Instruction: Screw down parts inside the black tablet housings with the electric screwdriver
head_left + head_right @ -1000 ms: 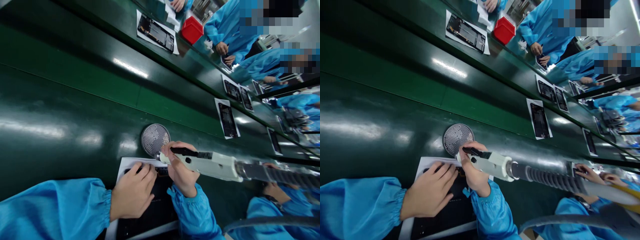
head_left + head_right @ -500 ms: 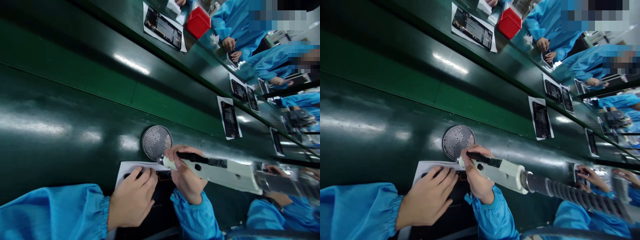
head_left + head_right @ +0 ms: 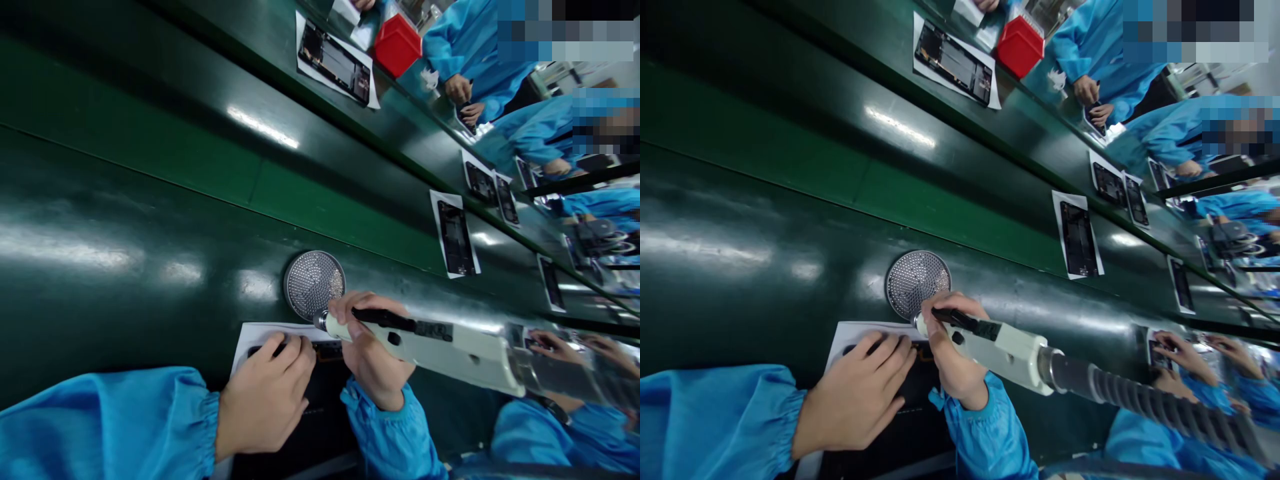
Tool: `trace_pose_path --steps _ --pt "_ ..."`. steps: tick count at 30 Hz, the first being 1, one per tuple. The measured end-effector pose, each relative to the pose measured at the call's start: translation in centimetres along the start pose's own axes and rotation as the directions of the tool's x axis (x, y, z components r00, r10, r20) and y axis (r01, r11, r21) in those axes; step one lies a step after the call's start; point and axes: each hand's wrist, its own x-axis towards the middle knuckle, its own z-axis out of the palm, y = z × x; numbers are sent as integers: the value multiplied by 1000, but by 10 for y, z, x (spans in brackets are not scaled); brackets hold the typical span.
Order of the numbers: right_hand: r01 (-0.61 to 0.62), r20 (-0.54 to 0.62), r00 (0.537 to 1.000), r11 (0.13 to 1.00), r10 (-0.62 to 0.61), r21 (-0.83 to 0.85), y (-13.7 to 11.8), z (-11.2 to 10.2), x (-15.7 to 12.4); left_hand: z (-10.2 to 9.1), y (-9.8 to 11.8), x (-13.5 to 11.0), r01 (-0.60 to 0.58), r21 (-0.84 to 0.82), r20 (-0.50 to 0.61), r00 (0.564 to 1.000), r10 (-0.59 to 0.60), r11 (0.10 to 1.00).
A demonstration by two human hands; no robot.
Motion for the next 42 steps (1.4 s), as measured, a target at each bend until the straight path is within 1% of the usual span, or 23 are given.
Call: trace_pose_path --steps 6,12,15,19,22,29,33,42 --pt "-11 -3 1000 1000 11 -10 0 0 0 -2 0 0 0 8 7 1000 0 1000" --pt "76 -58 996 996 -73 46 -22 -1 1 1 0 -1 9 -3 -38 999 -9 1000" --pt "62 -40 997 998 -60 34 -29 -4 -10 3 -1 -2 27 3 -68 997 -27 1000" --pt "27 -11 1000 1000 -27 12 -24 -6 -29 5 -2 -2 17 43 -83 996 -14 999" --pt "6 -5 1000 1000 -6 -13 -17 -6 -36 7 -2 -1 15 45 -88 996 -11 999" --pt "-22 14 1000 999 23 -35 -11 -6 -37 12 -1 1 9 51 -79 997 -5 999" --pt "-37 25 999 998 38 -42 -11 -8 -38 12 0 2 5 62 -79 997 0 998" --pt "-27 27 999 998 29 -64 -11 -6 -39 11 -1 0 -1 54 -74 997 5 999"
